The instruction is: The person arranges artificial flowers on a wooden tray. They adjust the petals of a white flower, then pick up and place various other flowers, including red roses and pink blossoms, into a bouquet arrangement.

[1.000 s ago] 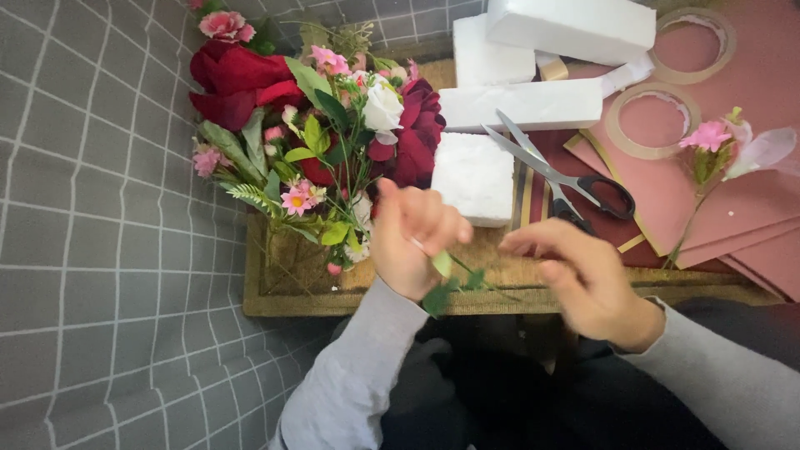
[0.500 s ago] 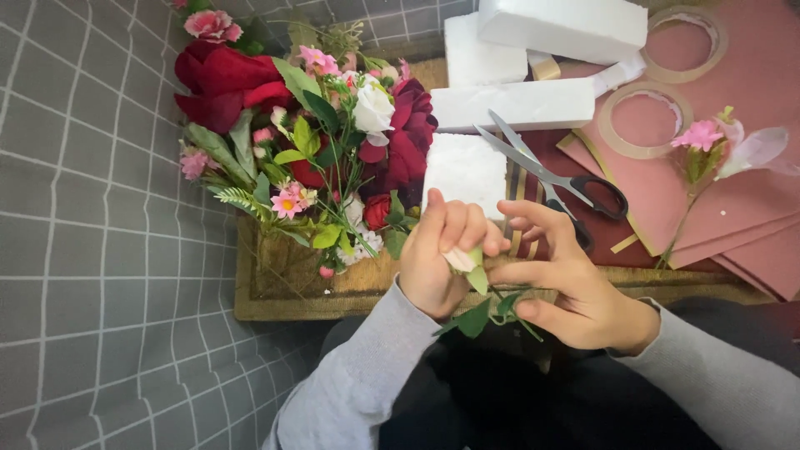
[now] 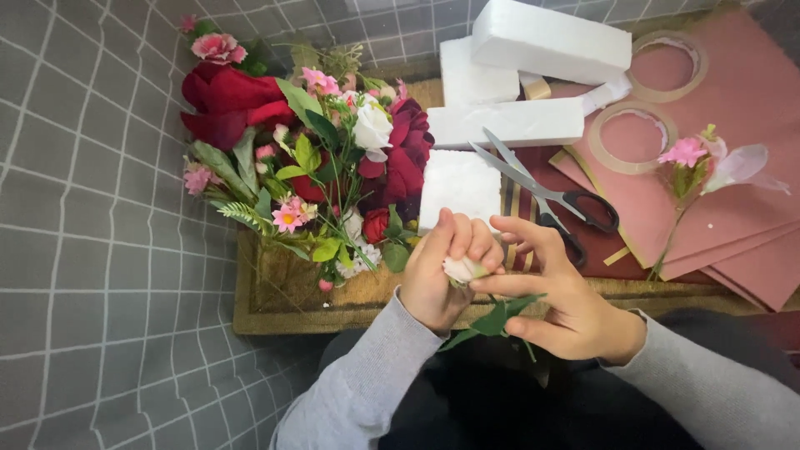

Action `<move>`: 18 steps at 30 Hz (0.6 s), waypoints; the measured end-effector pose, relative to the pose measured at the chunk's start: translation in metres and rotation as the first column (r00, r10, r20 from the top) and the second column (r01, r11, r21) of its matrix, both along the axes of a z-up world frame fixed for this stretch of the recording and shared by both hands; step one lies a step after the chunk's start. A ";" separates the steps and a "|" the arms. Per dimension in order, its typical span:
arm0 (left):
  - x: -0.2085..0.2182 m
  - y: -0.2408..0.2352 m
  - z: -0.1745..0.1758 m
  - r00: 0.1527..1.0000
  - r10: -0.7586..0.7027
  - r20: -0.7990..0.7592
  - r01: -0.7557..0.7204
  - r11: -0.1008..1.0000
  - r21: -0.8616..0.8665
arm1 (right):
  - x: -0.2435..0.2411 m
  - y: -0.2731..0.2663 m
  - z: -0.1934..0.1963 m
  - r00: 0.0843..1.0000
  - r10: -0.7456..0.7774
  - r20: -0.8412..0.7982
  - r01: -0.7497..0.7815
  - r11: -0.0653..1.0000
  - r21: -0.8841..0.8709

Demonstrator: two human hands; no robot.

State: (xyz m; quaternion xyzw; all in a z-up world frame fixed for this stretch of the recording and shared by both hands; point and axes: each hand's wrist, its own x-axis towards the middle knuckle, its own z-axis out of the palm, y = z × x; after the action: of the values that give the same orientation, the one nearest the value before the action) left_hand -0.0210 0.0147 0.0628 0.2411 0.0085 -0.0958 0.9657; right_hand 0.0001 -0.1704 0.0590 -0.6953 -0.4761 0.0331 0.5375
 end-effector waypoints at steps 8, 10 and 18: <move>-0.002 -0.003 0.003 0.999 -0.028 0.033 0.022 0.986 0.165 | 0.010 -0.008 0.011 0.982 -0.078 0.174 0.094 0.991 -0.091; -0.001 -0.003 0.000 0.998 -0.041 0.052 0.029 0.979 0.204 | 0.013 -0.010 0.013 0.961 -0.097 0.260 0.129 0.986 -0.110; 0.005 -0.003 0.001 0.987 0.012 -0.160 0.051 0.920 0.388 | 0.016 -0.019 0.003 0.821 -0.161 0.548 0.312 0.930 -0.194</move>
State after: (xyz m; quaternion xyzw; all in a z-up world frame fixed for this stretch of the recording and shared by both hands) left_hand -0.0160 0.0114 0.0641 0.4203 0.1023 -0.1208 0.8935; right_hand 0.0163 -0.1891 0.0622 -0.7998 -0.5035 -0.1588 0.2856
